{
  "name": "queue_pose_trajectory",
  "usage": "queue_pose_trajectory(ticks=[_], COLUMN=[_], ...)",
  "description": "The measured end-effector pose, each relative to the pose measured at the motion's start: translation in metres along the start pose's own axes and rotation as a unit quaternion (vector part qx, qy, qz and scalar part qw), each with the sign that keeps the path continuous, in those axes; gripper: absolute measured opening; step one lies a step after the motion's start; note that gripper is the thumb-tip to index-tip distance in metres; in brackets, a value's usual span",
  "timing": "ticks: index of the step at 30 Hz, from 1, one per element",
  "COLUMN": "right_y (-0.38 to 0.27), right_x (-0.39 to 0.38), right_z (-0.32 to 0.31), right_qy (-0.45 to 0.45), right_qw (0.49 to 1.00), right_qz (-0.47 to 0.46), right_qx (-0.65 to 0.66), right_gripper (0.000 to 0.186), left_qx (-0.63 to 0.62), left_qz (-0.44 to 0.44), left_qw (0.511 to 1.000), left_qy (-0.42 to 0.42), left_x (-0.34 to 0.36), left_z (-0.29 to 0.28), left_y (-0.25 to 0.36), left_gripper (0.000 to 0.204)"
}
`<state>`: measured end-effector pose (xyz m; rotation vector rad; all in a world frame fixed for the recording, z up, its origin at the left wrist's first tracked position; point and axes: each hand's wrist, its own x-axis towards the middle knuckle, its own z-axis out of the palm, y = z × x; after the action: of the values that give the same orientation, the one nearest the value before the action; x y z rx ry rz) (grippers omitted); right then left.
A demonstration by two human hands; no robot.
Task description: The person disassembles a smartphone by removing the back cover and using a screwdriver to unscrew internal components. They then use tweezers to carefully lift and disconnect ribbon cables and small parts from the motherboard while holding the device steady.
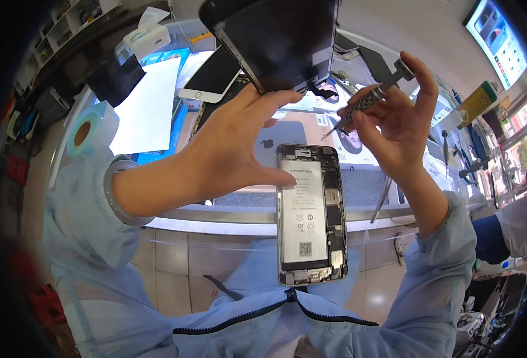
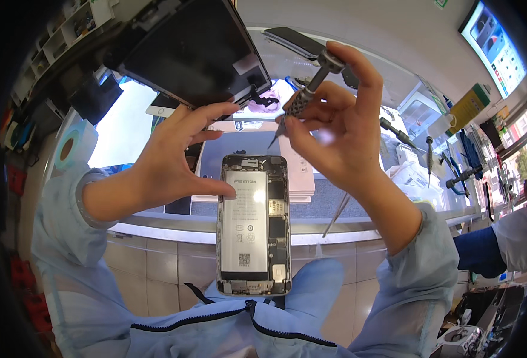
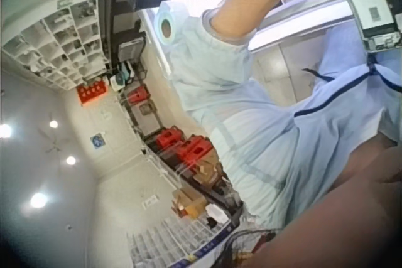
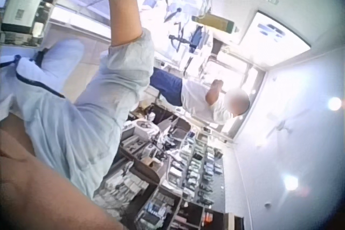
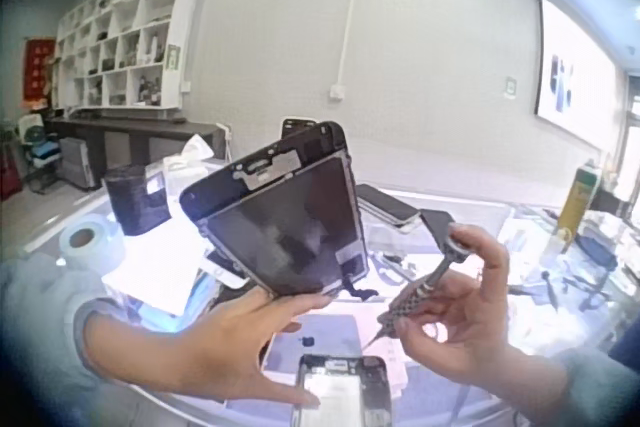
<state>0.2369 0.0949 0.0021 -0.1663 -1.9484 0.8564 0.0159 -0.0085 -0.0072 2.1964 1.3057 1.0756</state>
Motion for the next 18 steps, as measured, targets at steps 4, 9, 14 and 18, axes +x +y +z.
queue_pose_trajectory(ticks=[4,9,14,18], right_y=[-0.0010,-0.0018,-0.0040,-0.0057], right_x=[-0.0060,-0.0065,-0.0036,-0.0038], right_z=[-0.0011,-0.0006,-0.0017,-0.0026], right_qy=[-0.035,-0.054,-0.083,-0.101], right_qw=[0.999,0.995,0.987,0.981], right_qz=[-0.029,-0.044,-0.078,-0.094], right_qx=[-0.027,-0.070,-0.112,-0.134], right_gripper=[0.085,0.087,0.091,0.091], left_qx=[-0.008,-0.015,-0.038,-0.038], left_qz=[-0.023,-0.038,-0.033,-0.028], left_qw=[1.000,0.999,0.999,0.999], left_qy=[-0.004,-0.012,-0.018,-0.019], left_x=[-0.0035,-0.0025,0.0001,0.0003], left_z=[-0.0005,0.0010,0.0016,0.0008], left_y=[-0.0018,-0.0020,-0.0033,-0.0033], left_gripper=[0.088,0.088,0.086,0.084])
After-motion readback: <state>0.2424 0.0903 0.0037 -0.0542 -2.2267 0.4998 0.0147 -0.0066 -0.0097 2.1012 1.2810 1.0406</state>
